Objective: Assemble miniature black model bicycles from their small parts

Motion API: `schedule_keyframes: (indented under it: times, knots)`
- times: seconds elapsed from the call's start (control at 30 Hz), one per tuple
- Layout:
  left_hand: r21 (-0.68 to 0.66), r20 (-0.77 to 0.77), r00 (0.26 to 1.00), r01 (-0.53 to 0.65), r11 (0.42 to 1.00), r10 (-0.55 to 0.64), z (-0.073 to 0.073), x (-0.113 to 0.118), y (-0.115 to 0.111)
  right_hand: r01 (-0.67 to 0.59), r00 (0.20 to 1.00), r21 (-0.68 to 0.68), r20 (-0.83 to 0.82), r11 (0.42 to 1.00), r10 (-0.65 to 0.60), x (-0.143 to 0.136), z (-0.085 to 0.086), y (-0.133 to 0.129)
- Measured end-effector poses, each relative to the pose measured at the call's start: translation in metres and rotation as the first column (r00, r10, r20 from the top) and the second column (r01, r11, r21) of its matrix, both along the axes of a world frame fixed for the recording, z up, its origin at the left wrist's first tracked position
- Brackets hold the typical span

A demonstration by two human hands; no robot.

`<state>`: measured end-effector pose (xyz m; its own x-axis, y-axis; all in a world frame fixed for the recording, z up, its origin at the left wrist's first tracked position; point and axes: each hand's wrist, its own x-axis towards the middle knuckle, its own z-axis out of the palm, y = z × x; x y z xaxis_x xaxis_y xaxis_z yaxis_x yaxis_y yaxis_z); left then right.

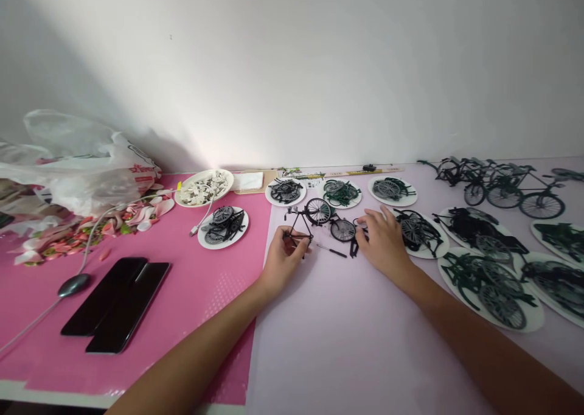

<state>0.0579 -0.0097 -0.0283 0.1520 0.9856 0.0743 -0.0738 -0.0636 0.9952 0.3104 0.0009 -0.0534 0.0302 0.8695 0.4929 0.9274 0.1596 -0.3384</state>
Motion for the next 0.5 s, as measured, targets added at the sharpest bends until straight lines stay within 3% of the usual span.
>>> schedule_keyframes:
  times: [0.5]
  knots:
    - [0.037,-0.032,0.999,-0.008,0.999,0.009,-0.0043,0.0008,0.0013,-0.028,0.997,0.009,0.067,1.000,0.027,-0.0101,-0.0017,-0.0012]
